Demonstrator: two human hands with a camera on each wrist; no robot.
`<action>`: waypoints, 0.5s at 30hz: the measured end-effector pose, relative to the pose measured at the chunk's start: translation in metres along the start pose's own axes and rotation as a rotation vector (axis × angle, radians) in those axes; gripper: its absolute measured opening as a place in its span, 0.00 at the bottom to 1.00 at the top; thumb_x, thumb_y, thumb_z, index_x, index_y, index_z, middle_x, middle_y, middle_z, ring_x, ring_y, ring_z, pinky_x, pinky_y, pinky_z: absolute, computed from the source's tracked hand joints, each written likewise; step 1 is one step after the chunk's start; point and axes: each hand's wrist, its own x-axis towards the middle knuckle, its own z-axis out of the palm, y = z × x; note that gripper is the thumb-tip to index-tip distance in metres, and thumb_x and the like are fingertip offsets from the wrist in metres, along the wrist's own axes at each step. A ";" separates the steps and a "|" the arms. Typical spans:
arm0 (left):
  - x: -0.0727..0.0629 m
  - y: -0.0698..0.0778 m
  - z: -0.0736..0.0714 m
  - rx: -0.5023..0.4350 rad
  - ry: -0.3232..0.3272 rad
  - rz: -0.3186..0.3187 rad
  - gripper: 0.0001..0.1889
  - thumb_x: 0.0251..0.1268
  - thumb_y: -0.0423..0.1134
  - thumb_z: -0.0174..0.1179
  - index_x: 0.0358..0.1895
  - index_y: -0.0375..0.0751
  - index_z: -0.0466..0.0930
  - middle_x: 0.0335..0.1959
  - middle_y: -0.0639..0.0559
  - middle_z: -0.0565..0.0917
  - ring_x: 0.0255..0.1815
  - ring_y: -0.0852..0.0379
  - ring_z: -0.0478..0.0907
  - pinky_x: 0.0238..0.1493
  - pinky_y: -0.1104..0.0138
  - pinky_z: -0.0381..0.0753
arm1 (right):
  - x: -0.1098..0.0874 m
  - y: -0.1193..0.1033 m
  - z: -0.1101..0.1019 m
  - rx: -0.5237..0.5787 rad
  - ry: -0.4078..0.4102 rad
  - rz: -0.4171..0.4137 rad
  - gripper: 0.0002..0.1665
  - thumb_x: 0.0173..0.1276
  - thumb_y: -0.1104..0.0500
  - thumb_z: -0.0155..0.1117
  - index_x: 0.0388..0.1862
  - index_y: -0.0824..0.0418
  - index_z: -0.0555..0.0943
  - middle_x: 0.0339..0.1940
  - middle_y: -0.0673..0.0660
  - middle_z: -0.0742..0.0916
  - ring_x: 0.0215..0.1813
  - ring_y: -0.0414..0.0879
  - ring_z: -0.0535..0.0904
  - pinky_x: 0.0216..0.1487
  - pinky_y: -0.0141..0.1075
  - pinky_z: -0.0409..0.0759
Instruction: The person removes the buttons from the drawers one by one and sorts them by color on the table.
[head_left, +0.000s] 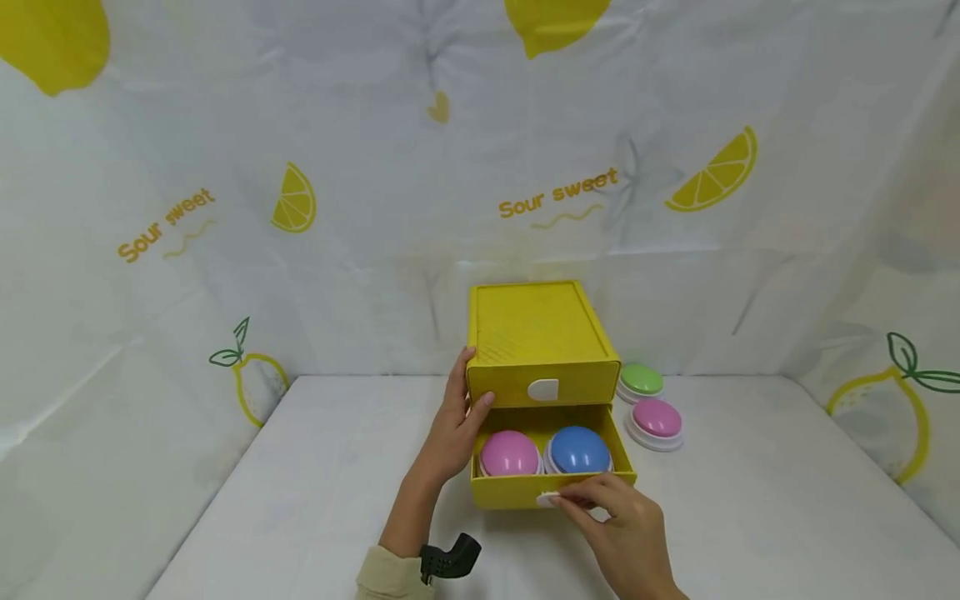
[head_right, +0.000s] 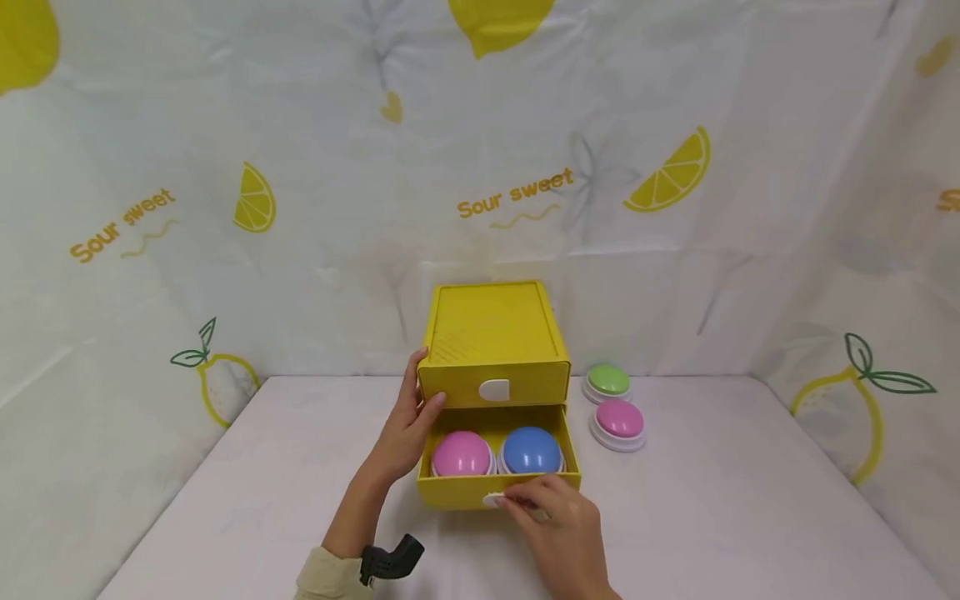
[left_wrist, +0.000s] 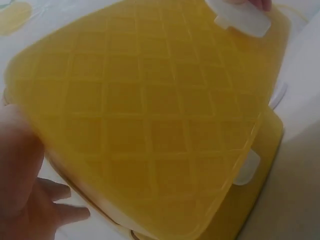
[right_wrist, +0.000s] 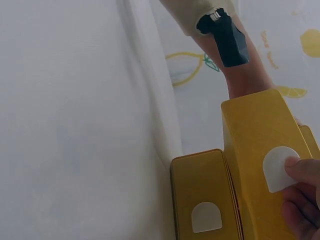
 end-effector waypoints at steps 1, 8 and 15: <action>0.001 0.000 0.000 0.001 -0.007 -0.005 0.36 0.81 0.47 0.48 0.80 0.75 0.38 0.85 0.61 0.46 0.85 0.53 0.48 0.81 0.45 0.55 | -0.001 -0.001 -0.001 -0.010 0.003 0.005 0.17 0.36 0.66 0.87 0.23 0.50 0.88 0.24 0.36 0.84 0.27 0.27 0.76 0.30 0.14 0.75; 0.001 -0.005 0.001 0.035 -0.020 -0.056 0.37 0.83 0.51 0.43 0.83 0.65 0.29 0.85 0.61 0.41 0.86 0.52 0.45 0.83 0.48 0.52 | -0.010 -0.010 -0.006 -0.019 -0.014 0.079 0.19 0.36 0.68 0.87 0.23 0.50 0.88 0.25 0.37 0.85 0.28 0.25 0.78 0.31 0.14 0.76; 0.001 -0.004 0.001 -0.040 -0.060 -0.101 0.37 0.83 0.54 0.40 0.82 0.64 0.26 0.86 0.59 0.37 0.86 0.49 0.41 0.84 0.44 0.47 | -0.016 -0.009 -0.007 -0.004 0.018 0.025 0.22 0.29 0.69 0.89 0.22 0.51 0.88 0.24 0.38 0.84 0.27 0.25 0.78 0.30 0.15 0.78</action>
